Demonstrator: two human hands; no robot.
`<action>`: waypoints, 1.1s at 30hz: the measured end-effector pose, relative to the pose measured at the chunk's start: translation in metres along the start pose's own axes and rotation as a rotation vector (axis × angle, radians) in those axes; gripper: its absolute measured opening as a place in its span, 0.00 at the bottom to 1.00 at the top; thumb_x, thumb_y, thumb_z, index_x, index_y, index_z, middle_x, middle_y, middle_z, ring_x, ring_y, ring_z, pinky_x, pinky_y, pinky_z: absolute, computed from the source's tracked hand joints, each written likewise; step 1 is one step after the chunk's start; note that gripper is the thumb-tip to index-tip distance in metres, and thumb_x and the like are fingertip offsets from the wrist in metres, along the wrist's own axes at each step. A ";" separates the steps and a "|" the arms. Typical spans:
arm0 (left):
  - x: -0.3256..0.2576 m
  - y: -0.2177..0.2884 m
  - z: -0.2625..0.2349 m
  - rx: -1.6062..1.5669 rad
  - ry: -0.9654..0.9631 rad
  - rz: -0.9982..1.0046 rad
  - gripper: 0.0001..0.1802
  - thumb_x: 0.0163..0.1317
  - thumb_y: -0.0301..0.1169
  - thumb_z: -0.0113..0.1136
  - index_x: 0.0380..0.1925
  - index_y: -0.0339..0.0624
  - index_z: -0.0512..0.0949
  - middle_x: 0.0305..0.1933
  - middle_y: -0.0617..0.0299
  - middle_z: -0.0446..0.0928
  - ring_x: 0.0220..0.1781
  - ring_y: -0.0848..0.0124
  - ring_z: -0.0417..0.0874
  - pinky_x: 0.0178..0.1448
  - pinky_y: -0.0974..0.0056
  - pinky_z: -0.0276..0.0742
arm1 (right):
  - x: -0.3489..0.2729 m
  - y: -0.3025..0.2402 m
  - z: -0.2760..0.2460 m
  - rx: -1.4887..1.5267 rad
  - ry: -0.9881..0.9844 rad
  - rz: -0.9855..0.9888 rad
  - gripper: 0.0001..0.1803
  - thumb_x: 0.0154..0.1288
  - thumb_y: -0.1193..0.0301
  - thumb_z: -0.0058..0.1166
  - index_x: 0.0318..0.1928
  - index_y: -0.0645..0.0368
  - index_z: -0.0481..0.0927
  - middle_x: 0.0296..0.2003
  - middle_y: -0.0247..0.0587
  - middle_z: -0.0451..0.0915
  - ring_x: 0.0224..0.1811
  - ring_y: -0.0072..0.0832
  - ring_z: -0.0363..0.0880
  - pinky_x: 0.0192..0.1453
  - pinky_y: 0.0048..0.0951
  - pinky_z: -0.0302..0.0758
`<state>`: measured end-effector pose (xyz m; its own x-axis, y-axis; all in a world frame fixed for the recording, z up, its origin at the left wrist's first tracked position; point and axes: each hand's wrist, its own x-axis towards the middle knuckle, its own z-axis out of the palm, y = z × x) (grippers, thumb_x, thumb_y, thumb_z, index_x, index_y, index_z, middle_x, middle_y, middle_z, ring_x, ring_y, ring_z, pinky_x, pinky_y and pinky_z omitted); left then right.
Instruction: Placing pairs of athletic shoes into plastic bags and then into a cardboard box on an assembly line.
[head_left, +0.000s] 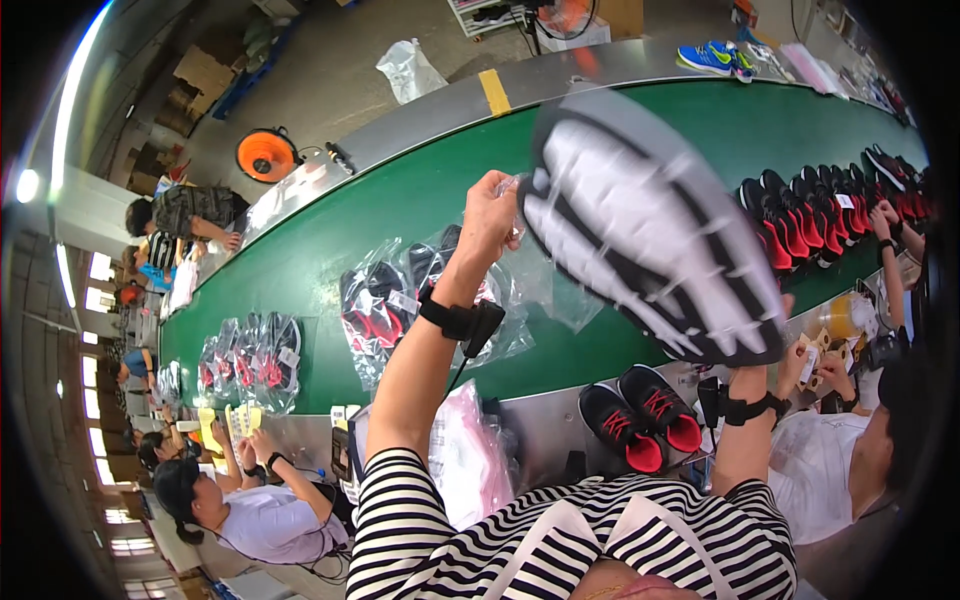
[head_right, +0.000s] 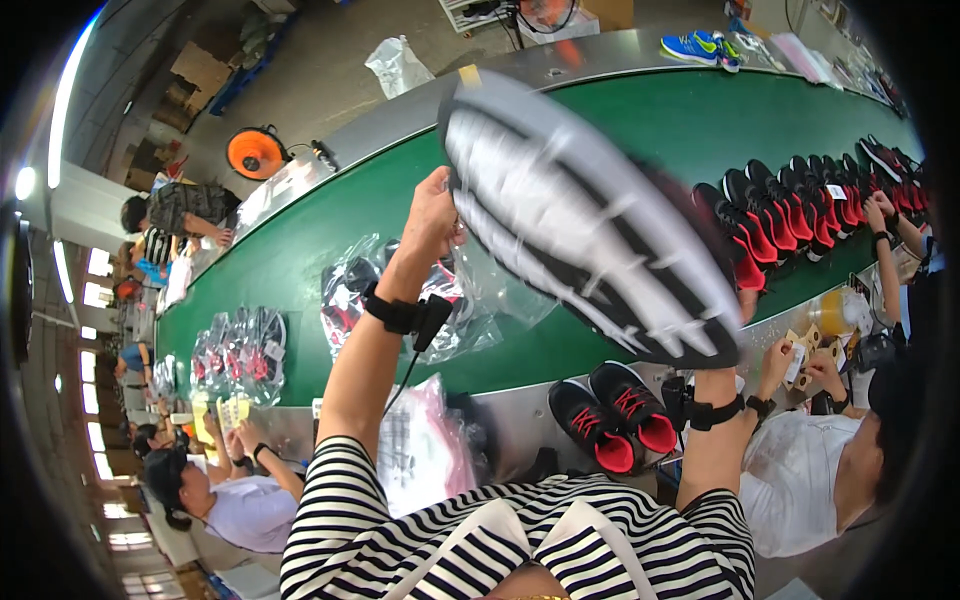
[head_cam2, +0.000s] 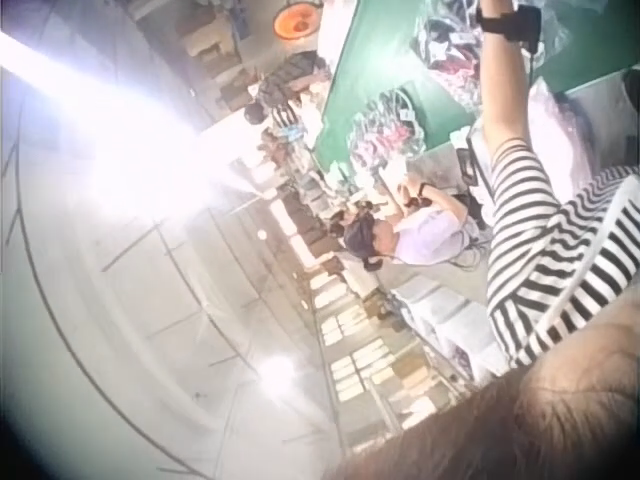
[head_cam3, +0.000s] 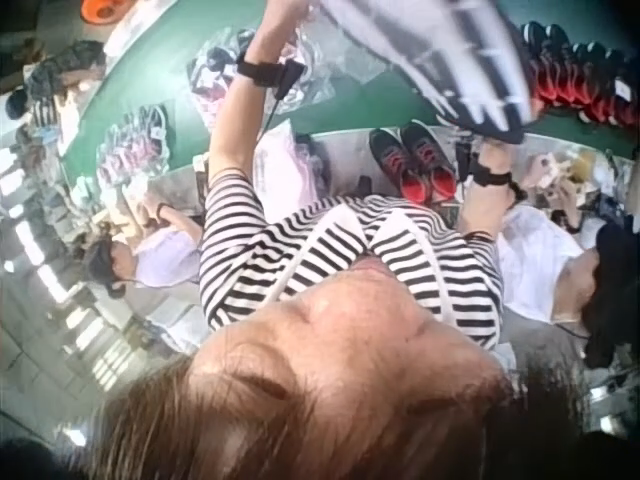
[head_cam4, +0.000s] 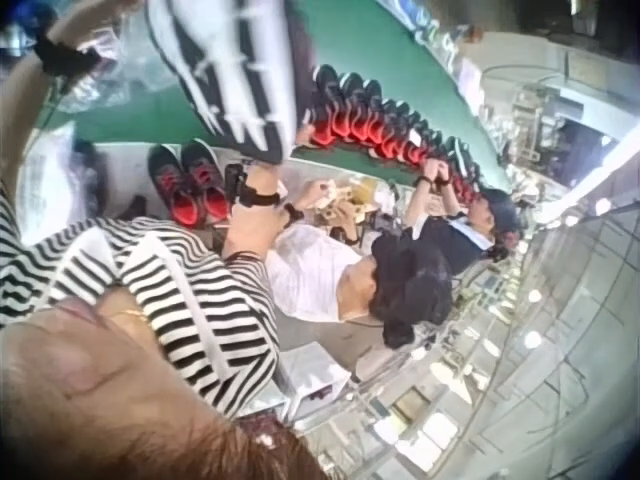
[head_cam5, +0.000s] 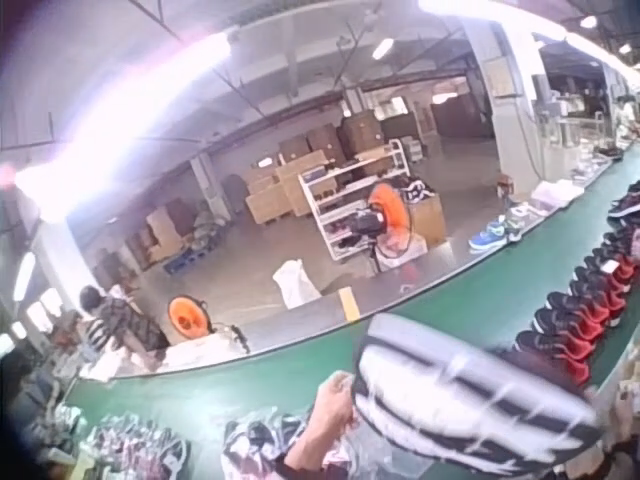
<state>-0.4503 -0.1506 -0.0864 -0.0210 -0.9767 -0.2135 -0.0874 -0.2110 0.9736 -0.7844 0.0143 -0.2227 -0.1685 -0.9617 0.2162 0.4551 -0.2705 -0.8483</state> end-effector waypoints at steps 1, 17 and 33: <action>-0.010 0.006 -0.008 -0.002 0.009 0.015 0.05 0.63 0.29 0.49 0.33 0.38 0.69 0.15 0.66 0.63 0.09 0.75 0.66 0.08 0.67 0.61 | -0.012 0.001 0.002 -0.162 0.067 -0.017 0.29 0.63 0.52 0.46 0.55 0.62 0.67 0.50 0.46 0.70 0.47 0.34 0.71 0.56 0.31 0.68; -0.112 0.011 0.080 0.962 -0.611 1.009 0.04 0.53 0.29 0.52 0.28 0.45 0.76 0.23 0.50 0.76 0.31 0.50 0.78 0.33 0.52 0.73 | -0.030 -0.073 0.216 -1.506 -1.320 -0.678 0.27 0.51 0.44 0.51 0.17 0.56 0.80 0.20 0.42 0.74 0.26 0.37 0.76 0.29 0.37 0.73; -0.151 -0.043 0.087 0.707 -0.258 1.076 0.04 0.49 0.29 0.55 0.21 0.43 0.71 0.14 0.52 0.70 0.19 0.52 0.75 0.21 0.53 0.67 | -0.046 0.111 0.168 -0.780 -0.485 -0.080 0.14 0.63 0.60 0.47 0.45 0.52 0.71 0.34 0.30 0.74 0.37 0.25 0.74 0.38 0.29 0.71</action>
<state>-0.5300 0.0091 -0.1027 -0.5885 -0.5903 0.5524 -0.4057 0.8067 0.4298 -0.5792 0.0212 -0.2455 0.2910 -0.9024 0.3179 -0.2897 -0.3998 -0.8696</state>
